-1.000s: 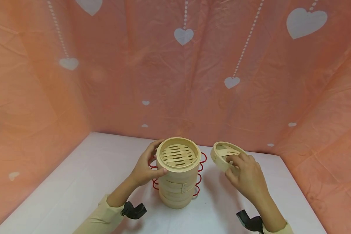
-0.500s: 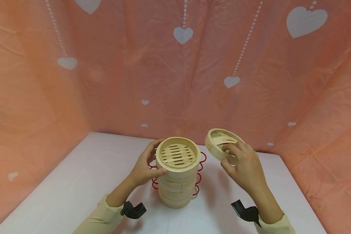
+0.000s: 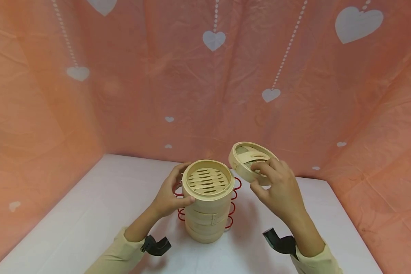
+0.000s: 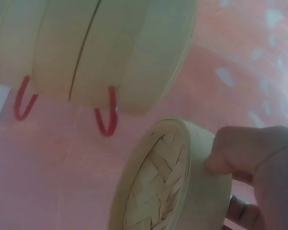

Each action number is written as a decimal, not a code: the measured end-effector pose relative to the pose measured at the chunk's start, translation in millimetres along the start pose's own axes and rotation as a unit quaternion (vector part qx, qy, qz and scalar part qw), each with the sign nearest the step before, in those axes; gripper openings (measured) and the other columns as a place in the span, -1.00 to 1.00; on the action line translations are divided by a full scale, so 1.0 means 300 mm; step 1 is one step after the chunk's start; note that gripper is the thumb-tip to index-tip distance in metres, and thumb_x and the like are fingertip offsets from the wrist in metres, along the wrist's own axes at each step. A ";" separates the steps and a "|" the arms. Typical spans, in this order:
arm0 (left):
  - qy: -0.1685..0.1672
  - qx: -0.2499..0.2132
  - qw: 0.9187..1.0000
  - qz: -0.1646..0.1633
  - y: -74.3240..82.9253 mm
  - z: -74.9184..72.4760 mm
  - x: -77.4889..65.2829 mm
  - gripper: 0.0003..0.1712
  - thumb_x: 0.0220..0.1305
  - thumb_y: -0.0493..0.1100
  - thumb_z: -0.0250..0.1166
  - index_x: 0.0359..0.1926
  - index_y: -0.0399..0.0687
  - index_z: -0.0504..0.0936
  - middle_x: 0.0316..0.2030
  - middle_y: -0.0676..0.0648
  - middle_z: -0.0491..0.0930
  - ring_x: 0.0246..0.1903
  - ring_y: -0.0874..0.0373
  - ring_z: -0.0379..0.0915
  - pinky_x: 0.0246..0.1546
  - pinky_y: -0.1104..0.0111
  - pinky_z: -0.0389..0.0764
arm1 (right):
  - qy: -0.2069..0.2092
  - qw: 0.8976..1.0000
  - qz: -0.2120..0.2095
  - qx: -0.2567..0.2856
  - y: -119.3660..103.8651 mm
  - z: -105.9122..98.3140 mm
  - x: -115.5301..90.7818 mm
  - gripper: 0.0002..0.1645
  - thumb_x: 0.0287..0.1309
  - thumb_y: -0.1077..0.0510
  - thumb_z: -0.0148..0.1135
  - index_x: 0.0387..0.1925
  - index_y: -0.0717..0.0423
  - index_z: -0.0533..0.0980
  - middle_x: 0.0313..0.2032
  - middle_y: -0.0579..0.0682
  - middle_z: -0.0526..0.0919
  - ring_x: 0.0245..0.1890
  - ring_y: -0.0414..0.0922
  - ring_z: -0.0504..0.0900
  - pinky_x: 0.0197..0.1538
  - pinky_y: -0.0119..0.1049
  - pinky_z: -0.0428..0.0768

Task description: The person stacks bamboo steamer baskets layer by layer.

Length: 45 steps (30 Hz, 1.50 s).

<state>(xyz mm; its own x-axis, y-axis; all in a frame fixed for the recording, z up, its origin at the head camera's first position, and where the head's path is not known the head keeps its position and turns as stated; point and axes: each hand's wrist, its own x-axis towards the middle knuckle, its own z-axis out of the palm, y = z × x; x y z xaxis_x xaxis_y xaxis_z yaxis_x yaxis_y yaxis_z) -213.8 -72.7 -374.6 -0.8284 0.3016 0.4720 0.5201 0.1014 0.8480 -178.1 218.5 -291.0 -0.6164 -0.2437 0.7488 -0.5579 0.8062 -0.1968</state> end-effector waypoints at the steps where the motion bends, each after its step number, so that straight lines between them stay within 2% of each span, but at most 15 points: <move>1: 0.000 0.000 1.000 0.000 0.001 0.000 0.000 0.01 -0.15 -0.07 0.50 0.36 0.03 0.24 0.25 -0.07 0.39 0.18 -0.01 0.38 0.19 0.04 0.41 | 0.000 1.000 -0.004 0.003 -0.004 0.001 0.002 -0.68 -0.25 0.30 0.32 -0.30 0.07 0.61 -0.39 -0.06 0.56 -0.31 -0.10 0.39 -0.25 -0.23 0.28; 11: -0.003 -0.009 1.000 -0.004 0.001 0.002 -0.002 0.00 -0.14 -0.07 0.50 0.36 0.03 0.24 0.25 -0.06 0.38 0.19 0.03 0.36 0.20 0.03 0.40 | 0.006 0.998 -0.054 0.038 -0.044 0.012 0.019 -0.64 -0.30 0.35 0.34 -0.30 0.05 0.63 -0.36 -0.10 0.57 -0.31 -0.16 0.36 -0.24 -0.34 0.25; 20: 0.001 -0.007 1.000 -0.005 0.001 0.002 -0.001 0.01 -0.15 -0.06 0.50 0.36 0.01 0.23 0.24 -0.08 0.38 0.20 -0.07 0.35 0.21 0.00 0.38 | -0.002 0.993 -0.096 0.065 -0.090 0.027 0.035 -0.64 -0.25 0.33 0.31 -0.29 -0.01 0.62 -0.36 -0.12 0.54 -0.28 -0.16 0.36 -0.22 -0.32 0.28; 25: 0.003 -0.002 1.000 -0.004 0.002 0.002 0.000 0.01 -0.15 -0.06 0.50 0.36 -0.01 0.23 0.25 -0.08 0.38 0.21 -0.04 0.35 0.21 0.01 0.38 | -0.004 0.990 -0.113 0.079 -0.119 0.034 0.041 -0.64 -0.25 0.34 0.31 -0.29 -0.01 0.62 -0.34 -0.11 0.54 -0.27 -0.15 0.36 -0.20 -0.32 0.30; 34: 0.001 -0.004 1.000 -0.001 0.004 0.003 0.000 0.02 -0.15 -0.04 0.50 0.37 0.00 0.23 0.26 -0.09 0.37 0.20 -0.09 0.35 0.21 0.00 0.39 | -0.014 0.988 -0.128 0.086 -0.144 0.050 0.042 -0.65 -0.25 0.33 0.30 -0.30 -0.01 0.63 -0.33 -0.11 0.54 -0.27 -0.16 0.37 -0.20 -0.32 0.32; 45: -0.001 -0.001 1.000 -0.011 0.002 0.004 -0.001 0.03 -0.15 -0.05 0.49 0.37 -0.04 0.21 0.25 -0.11 0.37 0.23 -0.03 0.35 0.23 -0.01 0.37 | -0.025 0.986 -0.142 0.088 -0.174 0.070 0.036 -0.66 -0.23 0.31 0.29 -0.30 -0.03 0.64 -0.34 -0.13 0.54 -0.28 -0.17 0.38 -0.20 -0.31 0.35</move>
<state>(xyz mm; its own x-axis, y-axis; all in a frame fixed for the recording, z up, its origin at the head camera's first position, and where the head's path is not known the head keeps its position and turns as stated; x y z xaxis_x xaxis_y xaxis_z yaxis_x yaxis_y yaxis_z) -212.9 -71.7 -374.4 -0.8391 0.3007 0.4533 0.5018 0.1060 0.8585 -167.3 162.4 -285.8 -0.4462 -0.4760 0.7578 -0.7964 0.5975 -0.0936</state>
